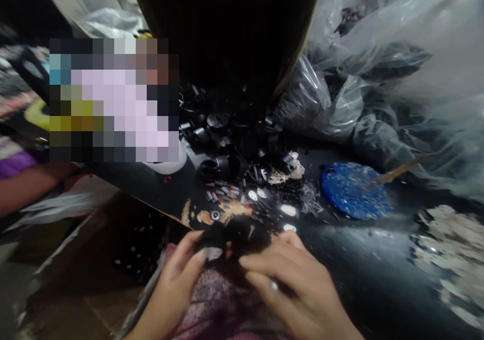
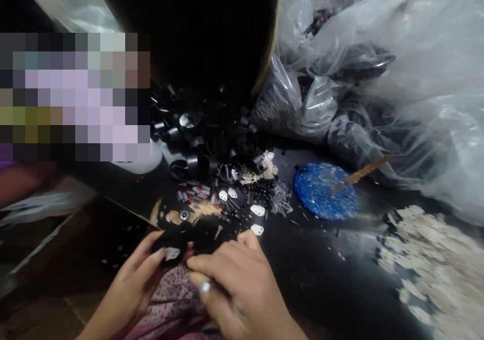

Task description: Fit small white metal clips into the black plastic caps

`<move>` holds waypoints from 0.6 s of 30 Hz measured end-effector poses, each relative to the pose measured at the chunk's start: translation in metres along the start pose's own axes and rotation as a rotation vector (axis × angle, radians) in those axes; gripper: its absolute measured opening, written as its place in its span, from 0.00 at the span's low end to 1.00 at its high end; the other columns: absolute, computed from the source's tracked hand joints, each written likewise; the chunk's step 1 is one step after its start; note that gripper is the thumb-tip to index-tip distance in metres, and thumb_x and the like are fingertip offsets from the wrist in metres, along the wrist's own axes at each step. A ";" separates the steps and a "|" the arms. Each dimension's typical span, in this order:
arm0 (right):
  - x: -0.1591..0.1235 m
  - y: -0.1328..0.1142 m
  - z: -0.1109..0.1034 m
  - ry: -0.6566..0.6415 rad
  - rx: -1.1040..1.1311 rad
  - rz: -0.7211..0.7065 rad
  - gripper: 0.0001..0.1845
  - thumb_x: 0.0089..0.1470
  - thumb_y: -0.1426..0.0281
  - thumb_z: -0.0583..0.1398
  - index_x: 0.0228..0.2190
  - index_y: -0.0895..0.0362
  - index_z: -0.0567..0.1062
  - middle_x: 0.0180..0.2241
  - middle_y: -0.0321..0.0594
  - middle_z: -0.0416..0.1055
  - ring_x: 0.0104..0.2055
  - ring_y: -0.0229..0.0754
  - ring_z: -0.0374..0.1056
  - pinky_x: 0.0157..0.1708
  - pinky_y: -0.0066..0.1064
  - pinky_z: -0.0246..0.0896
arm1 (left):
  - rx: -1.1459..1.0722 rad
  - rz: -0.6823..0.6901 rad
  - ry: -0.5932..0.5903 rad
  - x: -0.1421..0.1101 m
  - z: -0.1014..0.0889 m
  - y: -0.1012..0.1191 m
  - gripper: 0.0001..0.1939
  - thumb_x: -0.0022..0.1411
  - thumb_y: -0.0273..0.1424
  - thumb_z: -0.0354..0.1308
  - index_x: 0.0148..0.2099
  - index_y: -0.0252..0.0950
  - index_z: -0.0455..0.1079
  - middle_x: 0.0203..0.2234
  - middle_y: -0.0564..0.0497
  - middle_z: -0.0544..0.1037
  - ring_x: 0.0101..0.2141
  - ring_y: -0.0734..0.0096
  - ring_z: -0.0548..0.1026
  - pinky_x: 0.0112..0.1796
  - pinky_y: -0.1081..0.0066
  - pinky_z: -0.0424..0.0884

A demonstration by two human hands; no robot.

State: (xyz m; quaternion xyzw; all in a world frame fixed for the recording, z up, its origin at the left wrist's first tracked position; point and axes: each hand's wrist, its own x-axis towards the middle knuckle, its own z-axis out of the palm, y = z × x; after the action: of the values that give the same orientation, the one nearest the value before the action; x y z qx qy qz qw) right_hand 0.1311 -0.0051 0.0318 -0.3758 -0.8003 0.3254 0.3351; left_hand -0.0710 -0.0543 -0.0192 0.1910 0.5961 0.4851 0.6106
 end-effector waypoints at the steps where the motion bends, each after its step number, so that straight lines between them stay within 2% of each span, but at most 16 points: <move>1: 0.002 0.003 -0.003 0.037 0.013 -0.006 0.09 0.55 0.75 0.59 0.38 0.50 0.75 0.27 0.30 0.75 0.26 0.35 0.67 0.32 0.32 0.57 | 0.089 0.048 0.113 0.000 -0.022 -0.001 0.15 0.56 0.38 0.62 0.46 0.41 0.70 0.42 0.49 0.78 0.51 0.55 0.71 0.53 0.61 0.64; 3: 0.007 0.011 -0.006 0.137 -0.022 0.071 0.07 0.56 0.72 0.59 0.36 0.50 0.75 0.25 0.30 0.74 0.25 0.36 0.67 0.30 0.32 0.59 | 0.294 0.162 0.342 0.001 -0.058 0.000 0.18 0.57 0.37 0.61 0.50 0.42 0.68 0.52 0.47 0.73 0.57 0.53 0.64 0.59 0.58 0.55; 5: 0.012 0.021 -0.005 0.205 -0.071 0.168 0.06 0.57 0.68 0.59 0.32 0.49 0.77 0.25 0.32 0.74 0.26 0.39 0.68 0.28 0.32 0.59 | 0.488 0.348 0.455 0.002 -0.072 0.006 0.22 0.58 0.34 0.61 0.55 0.43 0.65 0.61 0.47 0.62 0.63 0.55 0.54 0.62 0.58 0.46; 7: 0.016 0.029 0.000 0.217 -0.077 0.206 0.07 0.58 0.65 0.58 0.31 0.49 0.78 0.24 0.34 0.74 0.26 0.40 0.67 0.28 0.32 0.60 | 0.596 0.560 0.408 0.007 -0.060 0.016 0.24 0.58 0.30 0.60 0.57 0.44 0.63 0.64 0.49 0.57 0.64 0.58 0.51 0.62 0.58 0.43; 8: 0.017 0.032 0.003 0.223 -0.067 0.204 0.08 0.58 0.64 0.58 0.31 0.49 0.78 0.24 0.34 0.74 0.26 0.40 0.67 0.28 0.33 0.60 | 0.605 0.650 0.342 0.012 -0.046 0.023 0.23 0.58 0.28 0.59 0.56 0.44 0.65 0.63 0.49 0.61 0.63 0.59 0.54 0.62 0.59 0.44; 10: 0.017 0.035 0.008 0.249 -0.053 0.188 0.08 0.58 0.65 0.58 0.32 0.49 0.77 0.24 0.35 0.73 0.26 0.41 0.67 0.28 0.33 0.61 | 0.592 0.736 0.181 0.028 -0.015 0.041 0.22 0.59 0.28 0.58 0.56 0.44 0.67 0.59 0.47 0.67 0.61 0.60 0.59 0.61 0.59 0.47; 13: 0.012 0.039 0.010 0.304 -0.072 0.173 0.06 0.56 0.66 0.59 0.32 0.49 0.78 0.26 0.35 0.75 0.28 0.41 0.68 0.30 0.33 0.61 | 0.552 0.763 0.081 0.062 0.018 0.066 0.26 0.55 0.29 0.63 0.57 0.41 0.66 0.59 0.45 0.67 0.60 0.58 0.60 0.61 0.60 0.48; 16: 0.007 0.041 0.008 0.327 -0.083 0.180 0.06 0.56 0.66 0.59 0.32 0.49 0.78 0.27 0.35 0.75 0.28 0.41 0.68 0.31 0.33 0.61 | 0.541 0.735 0.095 0.087 0.022 0.078 0.24 0.53 0.31 0.65 0.53 0.38 0.69 0.53 0.43 0.72 0.56 0.56 0.65 0.59 0.60 0.51; 18: 0.007 0.040 0.007 0.324 -0.060 0.199 0.06 0.56 0.65 0.59 0.31 0.49 0.78 0.26 0.34 0.75 0.28 0.41 0.68 0.31 0.33 0.61 | 0.531 0.734 0.153 0.088 0.015 0.077 0.24 0.54 0.32 0.64 0.54 0.38 0.69 0.52 0.43 0.71 0.57 0.56 0.64 0.60 0.60 0.49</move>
State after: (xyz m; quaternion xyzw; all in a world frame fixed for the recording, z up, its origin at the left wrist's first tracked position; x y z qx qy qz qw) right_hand 0.1379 0.0194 -0.0008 -0.5105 -0.7043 0.2681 0.4142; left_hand -0.1009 0.0586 -0.0016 0.5032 0.6360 0.5123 0.2826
